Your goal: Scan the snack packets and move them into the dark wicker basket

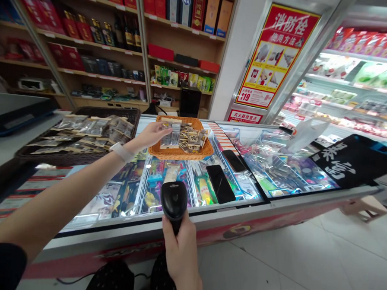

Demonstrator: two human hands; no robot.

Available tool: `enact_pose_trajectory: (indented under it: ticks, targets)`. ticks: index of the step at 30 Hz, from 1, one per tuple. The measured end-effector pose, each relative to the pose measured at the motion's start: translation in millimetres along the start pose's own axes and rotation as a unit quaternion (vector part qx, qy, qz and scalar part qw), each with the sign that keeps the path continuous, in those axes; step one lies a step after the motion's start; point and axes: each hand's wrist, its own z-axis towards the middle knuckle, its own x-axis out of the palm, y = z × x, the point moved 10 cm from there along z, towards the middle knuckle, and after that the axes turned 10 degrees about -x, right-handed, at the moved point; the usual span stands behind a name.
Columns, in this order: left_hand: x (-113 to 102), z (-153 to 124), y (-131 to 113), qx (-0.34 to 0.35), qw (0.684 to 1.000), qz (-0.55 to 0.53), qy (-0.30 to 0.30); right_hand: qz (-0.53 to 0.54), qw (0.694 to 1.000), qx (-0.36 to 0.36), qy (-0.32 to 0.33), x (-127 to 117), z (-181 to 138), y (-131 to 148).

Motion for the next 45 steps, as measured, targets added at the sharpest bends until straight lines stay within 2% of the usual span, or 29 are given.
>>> enact_pose_trajectory:
  ticks: [3,7,10,13,21,27,33,40,45]
  targets:
    - [-16.1,-48.6,18.3,-0.027,0.997,-0.069,0.029,0.001,1.0,-0.012,0.002,9.1,-0.8,9.4]
    - [-11.1,-101.4,68.8,-0.085,0.988,-0.122,0.041,-0.001,1.0,-0.02,0.016,26.4,-1.2,20.0]
    - [2.2,-120.9,104.9,-0.123,0.979,-0.158,0.043,-0.003,0.999,-0.011,0.03,41.2,-3.0,20.9]
    - [11.7,-127.5,122.2,-0.144,0.972,-0.177,0.049,-0.013,0.999,0.002,0.038,52.7,-5.8,17.2]
    - [11.7,-135.3,118.3,-0.147,0.968,-0.191,0.071,-0.05,0.995,0.025,0.085,71.5,-7.2,10.9]
    - [-0.2,-135.5,118.8,-0.123,0.976,-0.177,0.032,-0.046,0.997,0.018,0.058,73.9,-7.6,8.9]
    - [0.2,-135.7,115.9,-0.121,0.976,-0.179,0.035,-0.039,0.997,0.016,0.065,76.3,-9.6,7.4]
    - [7.8,-136.9,124.8,-0.142,0.971,-0.186,0.056,-0.028,0.998,0.031,0.056,72.7,-11.2,3.0]
    - [-6.6,-135.2,108.8,-0.086,0.974,-0.207,0.005,-0.02,0.998,0.031,0.058,70.9,-10.8,3.1]
